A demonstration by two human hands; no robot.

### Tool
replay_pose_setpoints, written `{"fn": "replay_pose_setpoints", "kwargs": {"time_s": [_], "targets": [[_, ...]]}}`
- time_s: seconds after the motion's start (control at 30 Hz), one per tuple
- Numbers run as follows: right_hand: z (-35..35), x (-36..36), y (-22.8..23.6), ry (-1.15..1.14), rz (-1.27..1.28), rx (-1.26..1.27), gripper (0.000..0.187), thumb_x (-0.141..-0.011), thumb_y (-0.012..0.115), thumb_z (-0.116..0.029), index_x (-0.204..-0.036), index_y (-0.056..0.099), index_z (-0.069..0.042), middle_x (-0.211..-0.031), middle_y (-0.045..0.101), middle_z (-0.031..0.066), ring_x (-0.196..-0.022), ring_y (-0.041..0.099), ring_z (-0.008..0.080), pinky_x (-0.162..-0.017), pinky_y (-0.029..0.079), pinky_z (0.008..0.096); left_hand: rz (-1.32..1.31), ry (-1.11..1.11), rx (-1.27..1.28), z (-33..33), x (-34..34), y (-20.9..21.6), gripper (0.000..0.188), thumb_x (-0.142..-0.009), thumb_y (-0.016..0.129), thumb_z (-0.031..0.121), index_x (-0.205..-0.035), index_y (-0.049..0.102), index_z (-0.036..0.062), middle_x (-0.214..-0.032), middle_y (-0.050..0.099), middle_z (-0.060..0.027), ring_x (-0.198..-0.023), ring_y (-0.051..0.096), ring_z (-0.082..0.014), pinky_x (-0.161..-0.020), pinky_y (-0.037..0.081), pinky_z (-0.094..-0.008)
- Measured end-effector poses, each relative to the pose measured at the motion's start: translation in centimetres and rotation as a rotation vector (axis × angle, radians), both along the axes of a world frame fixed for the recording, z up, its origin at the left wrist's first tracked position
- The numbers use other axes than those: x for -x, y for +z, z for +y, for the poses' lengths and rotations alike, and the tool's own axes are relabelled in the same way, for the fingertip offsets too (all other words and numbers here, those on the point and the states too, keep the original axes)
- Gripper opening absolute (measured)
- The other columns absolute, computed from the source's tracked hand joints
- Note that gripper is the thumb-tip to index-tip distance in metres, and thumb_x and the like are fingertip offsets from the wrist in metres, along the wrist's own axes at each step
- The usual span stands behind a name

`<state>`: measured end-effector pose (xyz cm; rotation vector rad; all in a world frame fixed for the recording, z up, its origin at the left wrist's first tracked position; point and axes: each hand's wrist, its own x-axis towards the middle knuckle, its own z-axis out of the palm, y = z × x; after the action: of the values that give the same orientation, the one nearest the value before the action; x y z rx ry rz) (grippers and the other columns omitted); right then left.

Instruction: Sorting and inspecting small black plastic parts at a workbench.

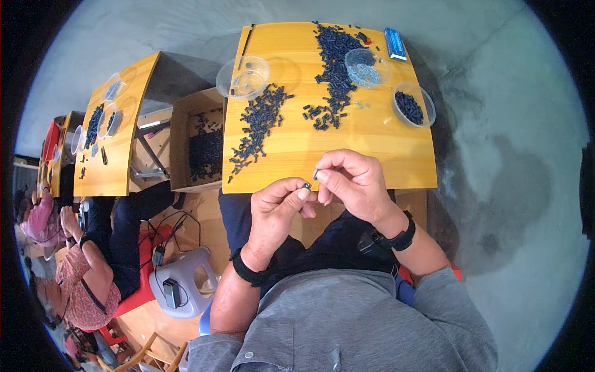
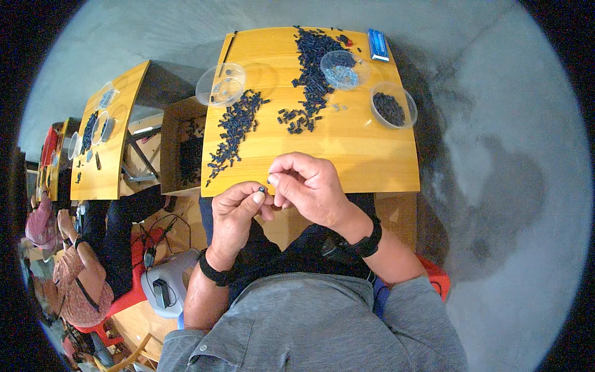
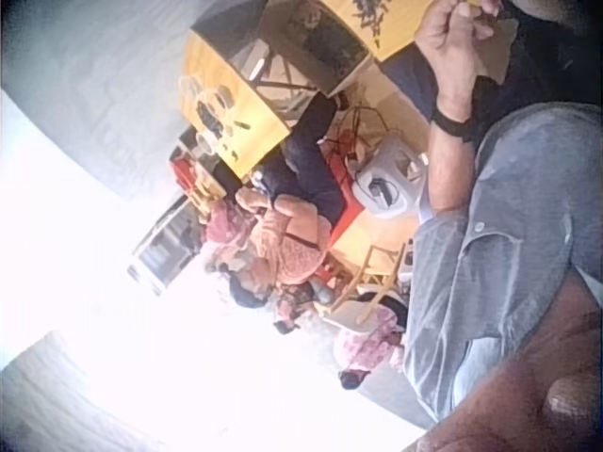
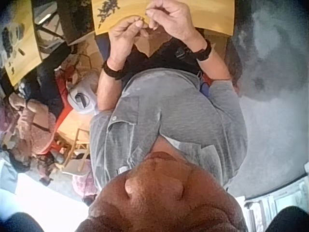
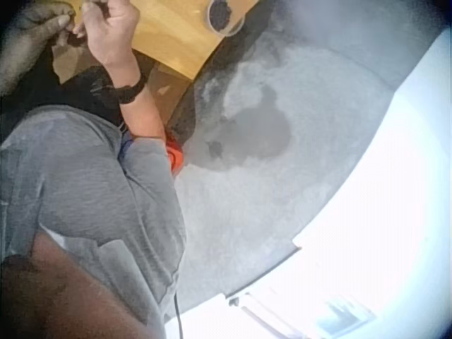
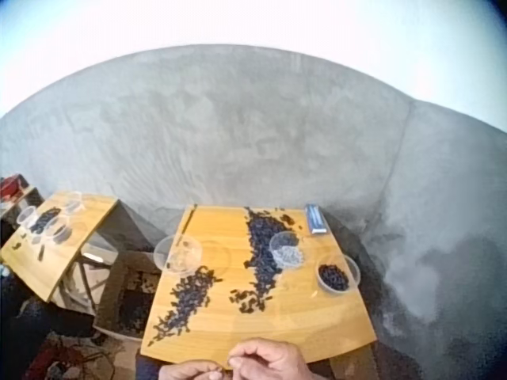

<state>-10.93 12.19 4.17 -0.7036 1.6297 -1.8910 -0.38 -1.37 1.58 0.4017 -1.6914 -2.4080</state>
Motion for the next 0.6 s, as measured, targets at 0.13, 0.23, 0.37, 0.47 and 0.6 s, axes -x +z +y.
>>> {"fn": "replay_pose_setpoints", "kwargs": {"time_s": [0.13,0.23,0.37,0.47,0.6], "targets": [[-0.37,-0.66,-0.13,0.006,0.040,0.016,0.005,-0.089,0.056,-0.003,-0.090,0.058,0.001,-0.072,0.058,0.0009,-0.059,0.057,0.0051,-0.051,0.047,0.0192,0.017,0.007,-0.027,-0.08,-0.16,0.10,0.012,-0.090,0.056,0.003,-0.095,0.063,-0.0040,-0.078,0.065,-0.0069,-0.062,0.061,-0.0111,-0.058,0.051,-0.0229],[-0.43,-0.78,-0.02,0.007,0.058,-0.009,0.004,-0.089,0.056,-0.002,-0.090,0.058,0.001,-0.072,0.058,0.0008,-0.060,0.056,0.0048,-0.052,0.047,0.0194,-0.006,0.005,-0.002,0.05,-0.29,0.41,0.013,-0.091,0.053,0.005,-0.092,0.063,-0.0036,-0.081,0.065,-0.0086,-0.064,0.060,-0.0130,-0.059,0.050,-0.0245],[-0.53,-1.00,0.10,0.019,0.074,0.020,0.003,-0.088,0.056,-0.001,-0.089,0.057,0.001,-0.073,0.058,0.0009,-0.059,0.055,0.0047,-0.052,0.047,0.0195,0.010,0.001,0.019,0.17,-0.24,0.60,0.013,-0.091,0.053,0.006,-0.092,0.063,-0.0035,-0.080,0.065,-0.0080,-0.064,0.060,-0.0120,-0.059,0.050,-0.0241],[-0.53,-1.07,0.05,0.021,0.091,0.017,0.002,-0.088,0.055,0.001,-0.088,0.057,0.002,-0.074,0.058,0.0014,-0.060,0.055,0.0049,-0.052,0.047,0.0197,0.019,-0.013,0.019,0.10,-0.28,0.49,0.014,-0.091,0.053,0.007,-0.092,0.063,-0.0034,-0.080,0.065,-0.0074,-0.064,0.059,-0.0114,-0.059,0.050,-0.0238],[-0.52,-1.13,0.16,0.021,0.101,0.012,0.002,-0.087,0.055,0.002,-0.088,0.057,0.002,-0.075,0.057,0.0021,-0.060,0.056,0.0054,-0.052,0.046,0.0199,0.036,-0.021,0.027,0.04,-0.32,0.37,0.015,-0.091,0.053,0.008,-0.092,0.063,-0.0034,-0.079,0.065,-0.0077,-0.064,0.059,-0.0117,-0.058,0.049,-0.0233]]}}
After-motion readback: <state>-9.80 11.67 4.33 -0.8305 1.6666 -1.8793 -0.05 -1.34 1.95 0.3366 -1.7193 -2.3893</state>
